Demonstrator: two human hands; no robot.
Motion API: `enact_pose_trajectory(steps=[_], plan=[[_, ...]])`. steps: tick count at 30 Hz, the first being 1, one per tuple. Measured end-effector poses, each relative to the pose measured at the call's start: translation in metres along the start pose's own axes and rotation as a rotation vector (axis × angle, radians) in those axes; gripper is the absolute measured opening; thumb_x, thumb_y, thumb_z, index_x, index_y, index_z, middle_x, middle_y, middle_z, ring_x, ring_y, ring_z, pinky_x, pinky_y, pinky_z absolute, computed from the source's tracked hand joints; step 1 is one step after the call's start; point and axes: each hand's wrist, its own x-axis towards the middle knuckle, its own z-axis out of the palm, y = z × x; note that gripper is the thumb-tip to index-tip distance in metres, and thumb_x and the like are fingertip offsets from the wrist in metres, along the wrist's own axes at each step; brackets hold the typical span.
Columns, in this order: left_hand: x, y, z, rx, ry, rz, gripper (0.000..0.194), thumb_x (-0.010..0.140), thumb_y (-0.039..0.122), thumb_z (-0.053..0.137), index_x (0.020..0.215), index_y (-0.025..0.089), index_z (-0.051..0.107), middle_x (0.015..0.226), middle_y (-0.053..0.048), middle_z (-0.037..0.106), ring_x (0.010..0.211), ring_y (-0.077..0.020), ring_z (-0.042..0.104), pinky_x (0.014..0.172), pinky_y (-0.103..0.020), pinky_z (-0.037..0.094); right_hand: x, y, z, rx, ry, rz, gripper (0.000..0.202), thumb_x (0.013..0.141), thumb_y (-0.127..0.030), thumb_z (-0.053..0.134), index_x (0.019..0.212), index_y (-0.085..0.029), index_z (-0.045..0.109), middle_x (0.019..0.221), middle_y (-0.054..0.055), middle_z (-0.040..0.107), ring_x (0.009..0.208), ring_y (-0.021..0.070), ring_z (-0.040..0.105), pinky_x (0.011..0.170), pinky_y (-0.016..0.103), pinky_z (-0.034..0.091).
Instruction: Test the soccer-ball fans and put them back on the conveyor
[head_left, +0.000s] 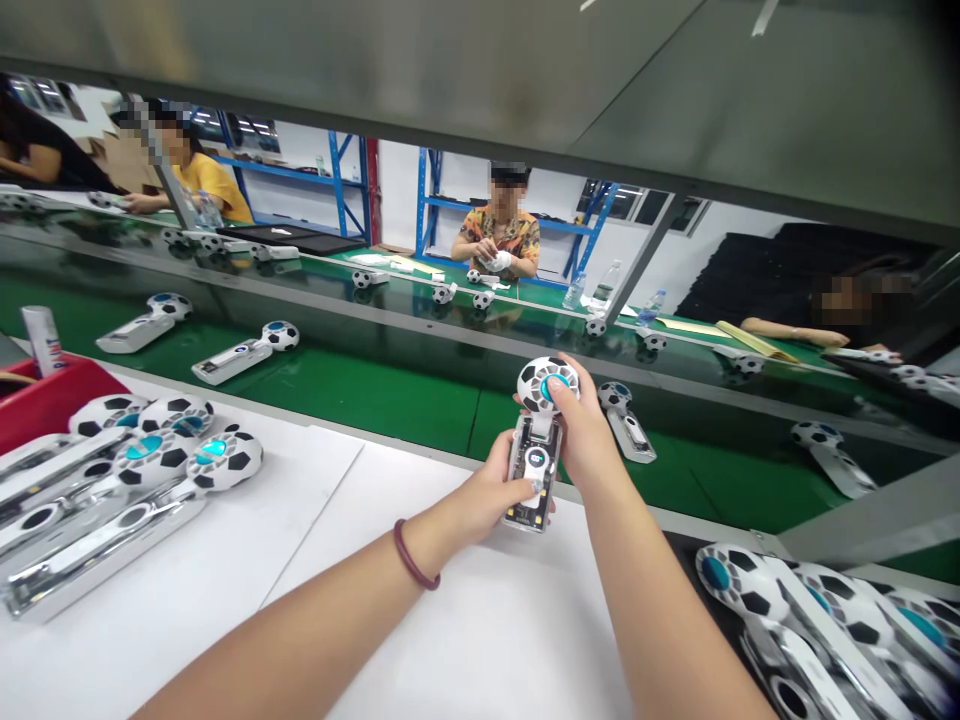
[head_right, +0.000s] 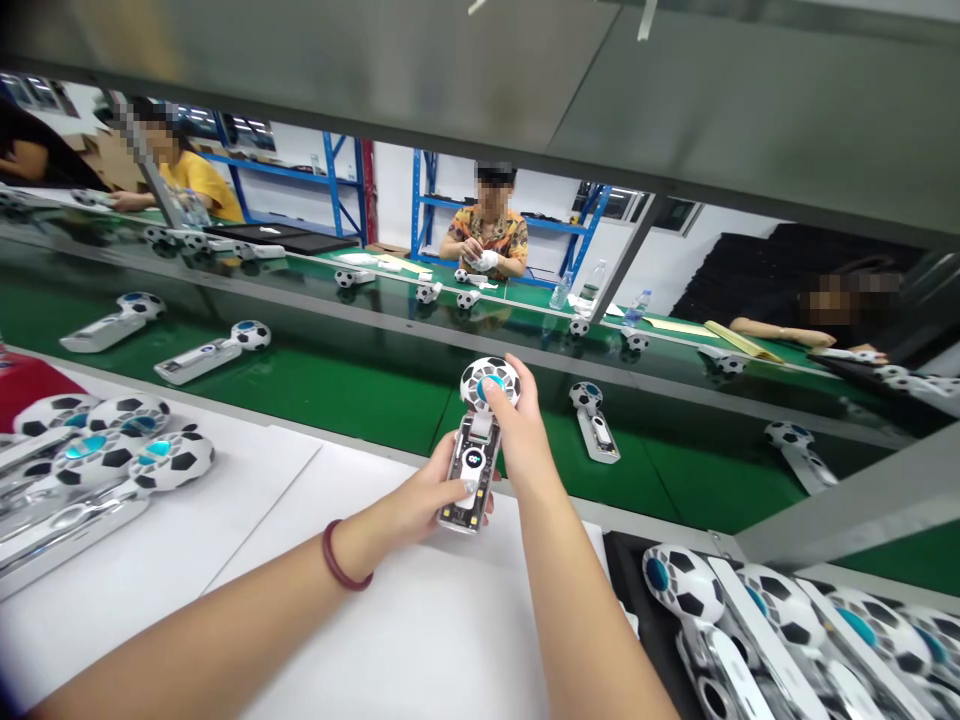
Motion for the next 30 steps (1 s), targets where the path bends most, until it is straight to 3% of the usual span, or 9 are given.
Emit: enact_pose_trajectory(steps=[4, 8, 11, 17, 24, 30], plan=[[0.003, -0.005, -0.001, 0.011, 0.061, -0.001, 0.057, 0.064, 0.025, 0.067, 0.11, 0.021, 0.033, 0.089, -0.003, 0.055, 0.06, -0.015, 0.059, 0.056, -0.03, 0.047, -0.001, 0.009, -0.004, 0.11, -0.052, 0.091, 0.079, 0.065, -0.038, 0.074, 0.13, -0.038, 0.029, 0.1, -0.001, 0.063, 0.084, 0.0219, 0.065, 0.063, 0.031, 0.052], [0.005, -0.008, -0.01, 0.04, 0.068, -0.006, 0.06, 0.065, 0.024, 0.066, 0.115, 0.022, 0.032, 0.085, -0.002, 0.055, 0.06, -0.016, 0.059, 0.056, -0.031, 0.047, -0.001, 0.027, -0.012, 0.154, -0.19, 0.307, 0.05, 0.069, -0.036, 0.072, 0.113, -0.028, 0.049, 0.106, 0.003, 0.064, 0.097, 0.0218, 0.062, 0.07, 0.031, 0.053], [0.006, -0.007, -0.019, 0.091, 0.026, -0.028, 0.057, 0.068, 0.023, 0.065, 0.117, 0.022, 0.036, 0.086, -0.003, 0.056, 0.063, -0.0162, 0.059, 0.06, -0.031, 0.047, 0.0, 0.038, -0.019, 0.147, -0.258, 0.444, 0.031, 0.069, -0.037, 0.071, 0.092, -0.019, 0.062, 0.096, 0.007, 0.067, 0.086, 0.0217, 0.064, 0.069, 0.032, 0.053], [0.004, -0.002, -0.031, 0.103, -0.091, -0.052, 0.061, 0.072, 0.024, 0.063, 0.125, 0.024, 0.034, 0.088, -0.005, 0.058, 0.062, -0.0174, 0.061, 0.057, -0.032, 0.049, -0.001, 0.038, -0.022, 0.19, -0.32, 0.473, 0.027, 0.072, -0.034, 0.068, 0.097, -0.024, 0.061, 0.087, 0.0, 0.067, 0.084, 0.0186, 0.064, 0.067, 0.03, 0.052], [0.001, 0.005, -0.028, 0.147, -0.12, -0.045, 0.06, 0.07, 0.029, 0.067, 0.121, 0.022, 0.038, 0.085, -0.005, 0.06, 0.063, -0.0194, 0.062, 0.058, -0.031, 0.049, -0.004, 0.024, -0.018, 0.182, -0.407, 0.475, 0.019, 0.067, -0.033, 0.07, 0.072, -0.02, 0.058, 0.076, 0.0, 0.065, 0.068, 0.0184, 0.063, 0.061, 0.031, 0.051], [-0.001, 0.01, -0.025, 0.07, -0.152, -0.039, 0.066, 0.068, 0.031, 0.069, 0.124, 0.021, 0.035, 0.082, -0.005, 0.06, 0.062, -0.0193, 0.062, 0.057, -0.031, 0.048, -0.006, 0.021, -0.013, 0.122, -0.336, 0.453, 0.023, 0.066, -0.036, 0.07, 0.072, -0.019, 0.056, 0.076, 0.002, 0.065, 0.056, 0.0163, 0.059, 0.037, 0.021, 0.037]])
